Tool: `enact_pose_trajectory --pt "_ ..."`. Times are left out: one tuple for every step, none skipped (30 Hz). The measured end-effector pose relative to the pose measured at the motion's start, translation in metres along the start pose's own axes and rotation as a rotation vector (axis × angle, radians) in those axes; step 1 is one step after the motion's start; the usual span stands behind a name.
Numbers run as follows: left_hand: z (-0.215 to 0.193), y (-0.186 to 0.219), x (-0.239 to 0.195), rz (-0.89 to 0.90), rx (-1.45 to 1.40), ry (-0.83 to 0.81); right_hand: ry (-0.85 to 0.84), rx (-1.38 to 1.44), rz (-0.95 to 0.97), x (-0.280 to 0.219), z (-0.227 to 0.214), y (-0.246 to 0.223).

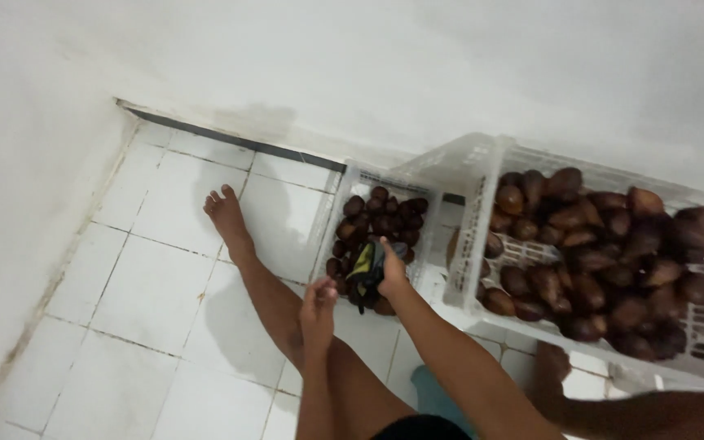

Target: The person sits on the floor and wipes dark brown fruits with a gray cloth, handling them one at a time from a central white crate. The person repeatedly picks up a fruit, rubs its surface with the cloth, and places it back into the crate.

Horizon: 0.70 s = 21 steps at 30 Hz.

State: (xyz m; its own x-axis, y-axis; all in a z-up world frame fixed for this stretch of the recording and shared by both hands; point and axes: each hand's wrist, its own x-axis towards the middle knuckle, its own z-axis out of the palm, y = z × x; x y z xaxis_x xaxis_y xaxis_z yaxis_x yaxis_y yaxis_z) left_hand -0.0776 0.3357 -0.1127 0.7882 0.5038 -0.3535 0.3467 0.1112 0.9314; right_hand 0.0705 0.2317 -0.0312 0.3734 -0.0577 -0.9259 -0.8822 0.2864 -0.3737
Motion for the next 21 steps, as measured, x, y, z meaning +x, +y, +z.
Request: enact_pose_trajectory --pt "0.005 -0.009 0.000 -0.002 -0.002 0.004 0.000 -0.005 0.000 0.050 0.003 0.009" --pt "0.009 -0.018 0.000 -0.118 -0.111 0.041 0.102 0.068 0.028 0.100 0.005 0.019" --pt "0.013 -0.028 0.000 -0.235 -0.221 0.078 0.204 0.140 0.056 0.150 0.008 0.028" --pt "0.015 -0.027 0.004 -0.239 -0.224 0.078 0.209 0.137 0.056 0.168 0.017 0.028" --pt "0.016 -0.027 0.008 -0.196 -0.206 0.047 0.229 0.090 0.002 0.186 0.025 0.027" --pt "0.017 -0.027 0.009 -0.156 -0.190 0.018 0.249 0.039 -0.051 0.203 0.032 0.028" --pt "0.019 -0.029 0.012 -0.162 -0.195 0.021 0.254 0.032 -0.050 0.219 0.034 0.026" --pt "0.021 -0.029 0.016 -0.160 -0.226 0.028 0.305 -0.095 -0.110 0.236 0.039 0.022" --pt "0.022 -0.029 0.020 -0.157 -0.257 0.035 0.356 -0.222 -0.171 0.252 0.044 0.018" --pt "0.022 -0.028 0.023 -0.161 -0.261 0.037 0.358 -0.228 -0.171 0.249 0.048 0.010" --pt "0.022 -0.028 0.026 -0.162 -0.261 0.039 0.324 -0.250 -0.146 0.247 0.052 0.001" --pt "0.023 -0.027 0.027 -0.164 -0.262 0.044 0.290 -0.275 -0.120 0.244 0.055 -0.007" --pt "0.023 -0.029 0.031 -0.168 -0.268 0.049 0.292 -0.284 -0.120 0.239 0.058 -0.013" --pt "0.023 -0.030 0.032 -0.178 -0.275 0.048 0.271 -0.225 -0.081 0.232 0.060 -0.018" --pt "0.023 -0.031 0.032 -0.189 -0.282 0.047 0.249 -0.166 -0.042 0.225 0.061 -0.023" --pt "0.023 -0.032 0.034 -0.194 -0.283 0.051 0.251 -0.171 -0.038 0.225 0.062 -0.021" --pt "0.024 -0.031 0.035 -0.195 -0.298 0.060 0.237 -0.111 -0.061 0.223 0.062 -0.020" --pt "0.024 -0.031 0.034 -0.195 -0.310 0.065 0.225 -0.046 -0.083 0.221 0.060 -0.018" --pt "0.024 -0.040 0.032 -0.199 -0.308 0.064 0.228 -0.045 -0.079 0.193 0.060 -0.010" --pt "0.025 -0.046 0.034 -0.163 -0.357 0.066 0.169 -0.013 -0.134 0.165 0.064 -0.006" --pt "0.027 -0.052 0.035 -0.126 -0.406 0.067 0.109 0.019 -0.188 0.135 0.067 -0.001"
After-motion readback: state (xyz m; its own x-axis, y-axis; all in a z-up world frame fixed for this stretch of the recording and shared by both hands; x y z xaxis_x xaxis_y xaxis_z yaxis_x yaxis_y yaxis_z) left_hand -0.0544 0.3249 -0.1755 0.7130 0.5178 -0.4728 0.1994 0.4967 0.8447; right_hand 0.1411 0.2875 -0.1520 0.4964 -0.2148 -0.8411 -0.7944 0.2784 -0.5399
